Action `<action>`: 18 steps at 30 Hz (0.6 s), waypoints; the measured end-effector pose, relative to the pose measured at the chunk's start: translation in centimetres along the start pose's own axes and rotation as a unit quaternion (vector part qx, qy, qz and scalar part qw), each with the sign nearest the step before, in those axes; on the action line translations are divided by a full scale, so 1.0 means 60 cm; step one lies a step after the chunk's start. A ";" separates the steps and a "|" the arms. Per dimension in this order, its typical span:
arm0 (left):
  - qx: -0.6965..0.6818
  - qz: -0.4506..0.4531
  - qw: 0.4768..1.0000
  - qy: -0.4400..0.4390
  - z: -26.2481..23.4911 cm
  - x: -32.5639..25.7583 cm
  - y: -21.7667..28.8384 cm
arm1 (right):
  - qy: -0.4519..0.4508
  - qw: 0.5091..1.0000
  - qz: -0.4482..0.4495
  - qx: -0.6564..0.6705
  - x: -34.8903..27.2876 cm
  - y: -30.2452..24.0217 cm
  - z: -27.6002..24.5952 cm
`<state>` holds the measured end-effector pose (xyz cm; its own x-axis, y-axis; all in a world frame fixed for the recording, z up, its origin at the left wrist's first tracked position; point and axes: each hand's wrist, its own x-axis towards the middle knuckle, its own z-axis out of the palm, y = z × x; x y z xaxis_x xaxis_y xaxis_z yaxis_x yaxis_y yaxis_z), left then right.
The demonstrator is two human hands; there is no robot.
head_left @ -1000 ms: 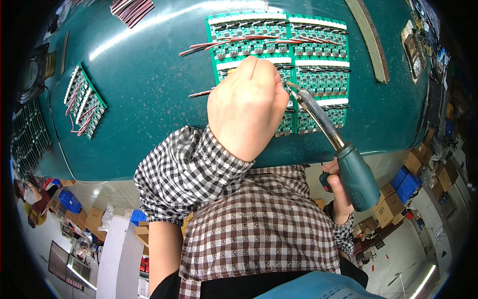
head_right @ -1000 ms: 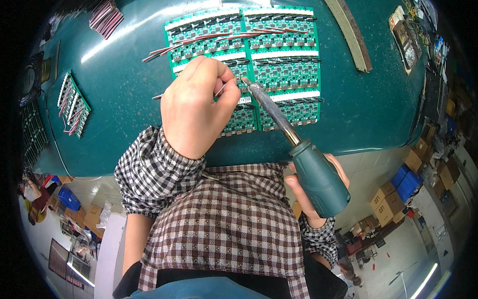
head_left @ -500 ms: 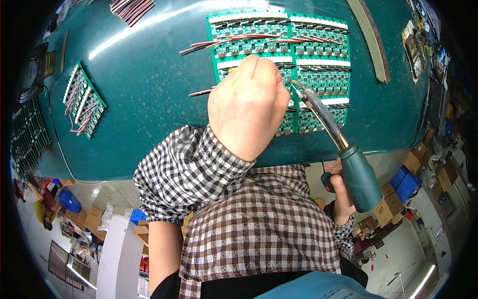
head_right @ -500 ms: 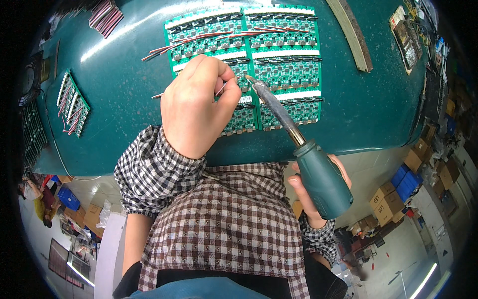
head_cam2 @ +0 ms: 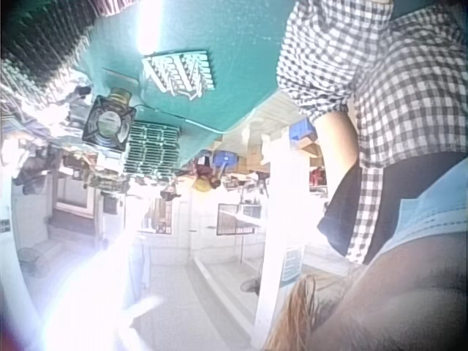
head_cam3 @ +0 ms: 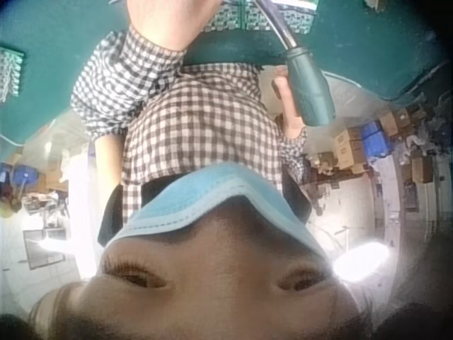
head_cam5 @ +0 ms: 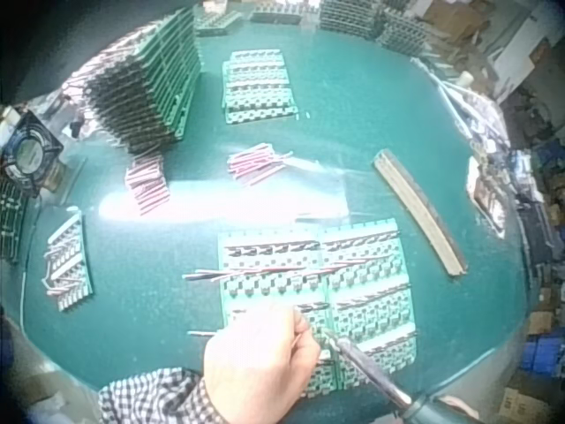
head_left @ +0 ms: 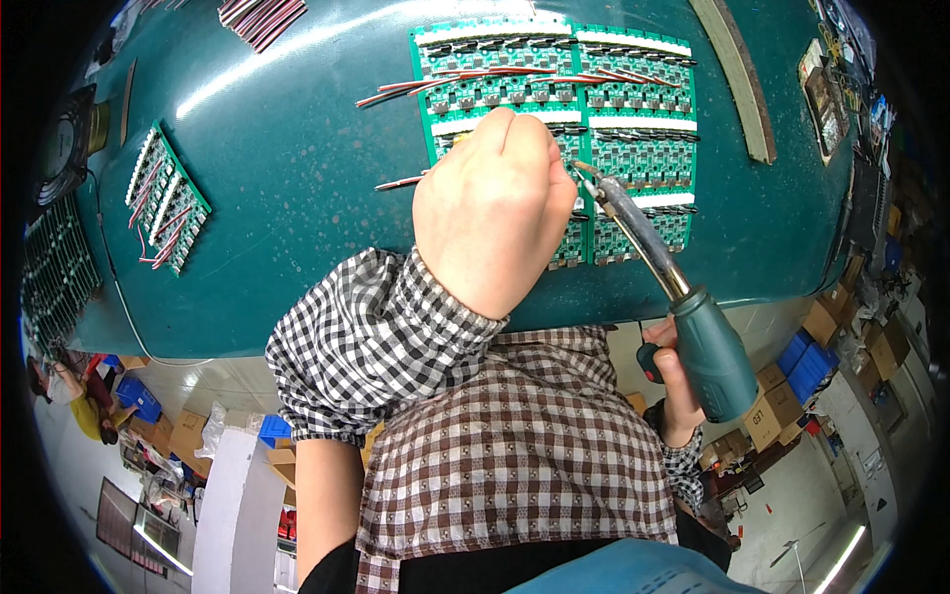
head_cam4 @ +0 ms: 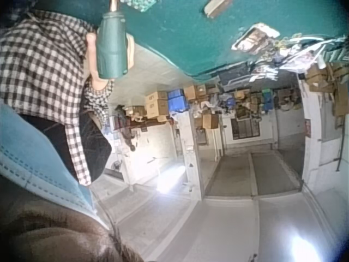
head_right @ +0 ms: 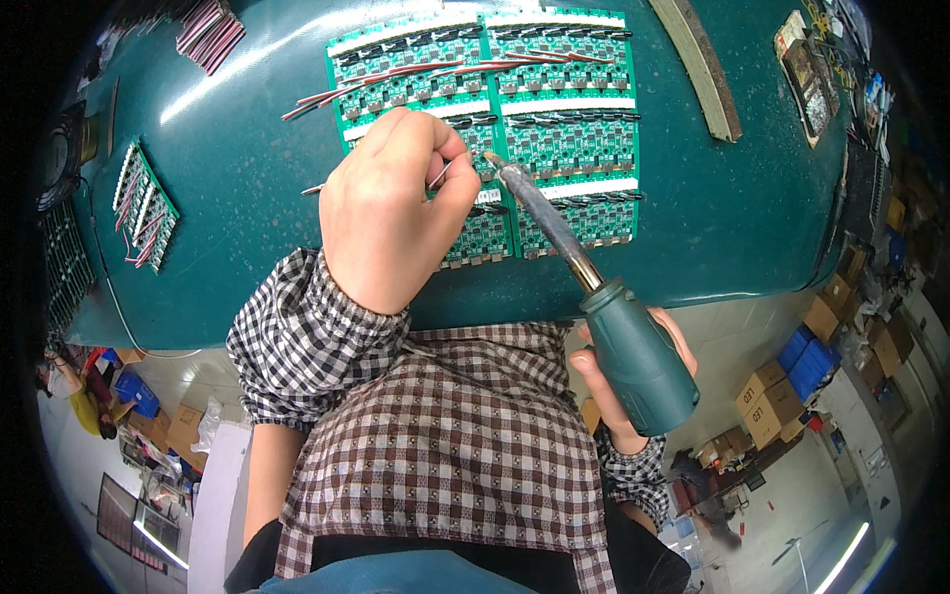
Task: The person places wires onto circuit boards and solders them in place using a soldering iron.
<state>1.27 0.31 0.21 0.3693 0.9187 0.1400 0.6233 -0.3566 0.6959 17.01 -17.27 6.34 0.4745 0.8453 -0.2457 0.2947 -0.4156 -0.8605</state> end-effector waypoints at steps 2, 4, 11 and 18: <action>0.001 0.000 1.000 0.005 0.001 -0.001 0.001 | 0.001 1.000 -0.001 -0.005 -0.001 0.004 -0.001; 0.005 0.001 1.000 0.007 0.002 -0.001 0.000 | -0.011 1.000 -0.021 -0.014 -0.001 0.008 -0.003; 0.012 -0.009 1.000 0.005 0.001 -0.002 0.002 | -0.009 1.000 -0.001 0.006 0.000 0.000 0.000; 0.013 -0.005 1.000 0.007 0.003 -0.003 0.001 | 0.003 1.000 0.016 0.026 -0.003 0.002 0.004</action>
<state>1.38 0.08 0.09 0.3522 0.9249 0.1429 0.6456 -0.3507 0.6784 16.77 -17.44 6.16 0.4875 0.8300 -0.2711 0.2358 -0.4241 -0.8744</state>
